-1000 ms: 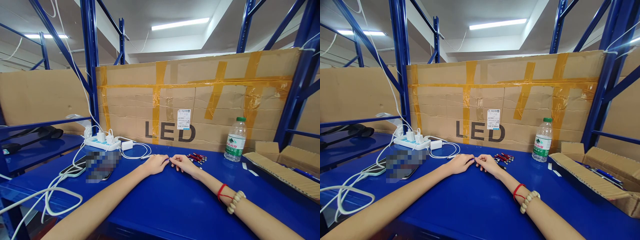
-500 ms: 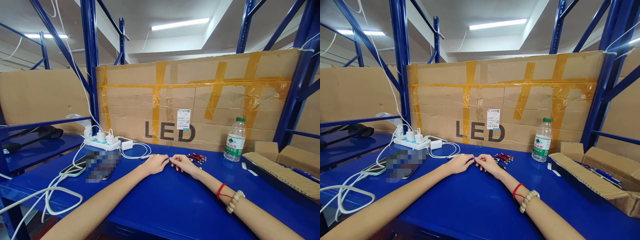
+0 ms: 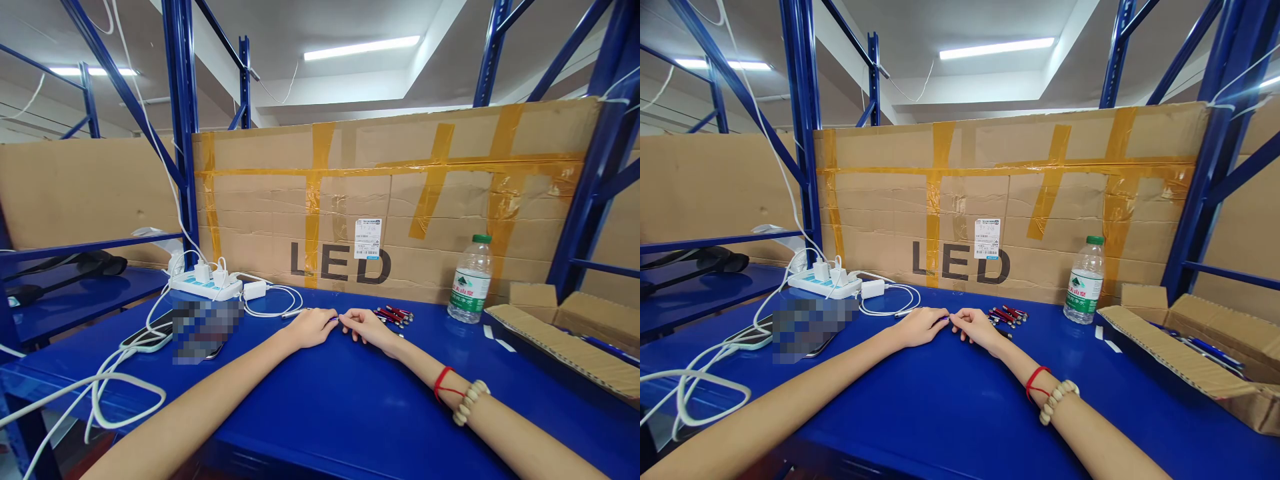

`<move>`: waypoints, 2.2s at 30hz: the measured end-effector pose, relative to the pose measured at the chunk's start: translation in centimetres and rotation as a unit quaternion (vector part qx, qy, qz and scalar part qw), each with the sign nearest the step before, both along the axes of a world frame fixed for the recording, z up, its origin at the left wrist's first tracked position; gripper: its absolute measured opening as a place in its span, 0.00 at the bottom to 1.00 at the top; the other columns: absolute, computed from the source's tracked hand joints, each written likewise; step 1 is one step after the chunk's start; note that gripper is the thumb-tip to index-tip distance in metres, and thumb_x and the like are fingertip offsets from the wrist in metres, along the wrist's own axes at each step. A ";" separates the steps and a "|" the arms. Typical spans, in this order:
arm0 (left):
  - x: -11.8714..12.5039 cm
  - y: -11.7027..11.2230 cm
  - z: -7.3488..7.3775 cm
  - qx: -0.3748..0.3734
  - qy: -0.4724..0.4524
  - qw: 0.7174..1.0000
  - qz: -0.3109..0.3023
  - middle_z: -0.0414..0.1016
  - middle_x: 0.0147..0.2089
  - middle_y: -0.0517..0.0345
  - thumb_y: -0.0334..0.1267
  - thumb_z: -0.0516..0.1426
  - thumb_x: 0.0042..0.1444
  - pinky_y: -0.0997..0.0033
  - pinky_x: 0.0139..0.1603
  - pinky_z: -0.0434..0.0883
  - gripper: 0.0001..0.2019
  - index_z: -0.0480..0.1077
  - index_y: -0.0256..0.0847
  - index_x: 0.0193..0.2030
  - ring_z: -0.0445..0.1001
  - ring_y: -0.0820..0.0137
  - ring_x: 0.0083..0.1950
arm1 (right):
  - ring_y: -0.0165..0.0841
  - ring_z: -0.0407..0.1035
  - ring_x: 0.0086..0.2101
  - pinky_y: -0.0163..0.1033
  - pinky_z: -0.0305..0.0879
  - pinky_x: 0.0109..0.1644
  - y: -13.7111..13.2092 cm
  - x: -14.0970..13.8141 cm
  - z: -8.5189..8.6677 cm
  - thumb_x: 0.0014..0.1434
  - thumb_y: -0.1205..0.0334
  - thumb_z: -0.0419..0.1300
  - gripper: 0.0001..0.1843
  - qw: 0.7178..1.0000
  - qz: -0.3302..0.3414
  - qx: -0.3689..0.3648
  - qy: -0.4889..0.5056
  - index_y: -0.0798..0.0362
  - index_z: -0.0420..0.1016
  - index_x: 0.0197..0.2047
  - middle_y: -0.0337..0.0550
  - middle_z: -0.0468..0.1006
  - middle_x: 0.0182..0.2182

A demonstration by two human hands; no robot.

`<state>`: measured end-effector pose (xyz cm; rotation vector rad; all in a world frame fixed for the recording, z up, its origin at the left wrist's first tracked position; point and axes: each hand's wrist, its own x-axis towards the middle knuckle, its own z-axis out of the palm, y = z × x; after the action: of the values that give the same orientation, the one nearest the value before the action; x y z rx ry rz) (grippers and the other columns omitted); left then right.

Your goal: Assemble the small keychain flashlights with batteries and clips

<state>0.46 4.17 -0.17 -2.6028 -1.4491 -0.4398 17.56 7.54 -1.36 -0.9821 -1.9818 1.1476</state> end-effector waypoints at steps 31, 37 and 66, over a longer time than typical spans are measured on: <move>0.0 0.0 0.0 0.000 -0.002 1.000 -0.002 0.75 0.42 0.55 0.38 0.43 0.64 0.67 0.42 0.69 0.11 0.66 0.42 0.40 0.75 0.63 0.42 | 0.20 0.59 0.18 0.27 0.50 0.16 -0.1 0.0 0.1 0.49 0.44 0.59 0.20 1.000 -0.003 -0.001 -0.003 0.55 0.66 0.25 0.37 0.72 0.24; -0.1 0.1 -0.1 0.001 -0.002 1.000 -0.003 0.76 0.42 0.54 0.38 0.43 0.64 0.66 0.42 0.69 0.12 0.66 0.41 0.40 0.75 0.62 0.42 | 0.20 0.59 0.17 0.27 0.49 0.16 -0.1 0.0 0.1 0.49 0.45 0.59 0.20 1.000 -0.004 -0.001 -0.004 0.55 0.66 0.25 0.36 0.71 0.23; 0.0 0.0 0.0 0.002 -0.004 1.000 -0.006 0.75 0.42 0.53 0.38 0.44 0.64 0.66 0.42 0.69 0.11 0.66 0.41 0.40 0.75 0.62 0.43 | 0.20 0.60 0.18 0.27 0.49 0.16 0.2 0.1 -0.1 0.50 0.45 0.59 0.19 1.000 0.005 0.004 -0.002 0.55 0.66 0.26 0.37 0.71 0.24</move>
<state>0.45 4.21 -0.19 -2.6114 -1.4350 -0.4544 17.64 7.79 -1.50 -0.9722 -1.9950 1.1439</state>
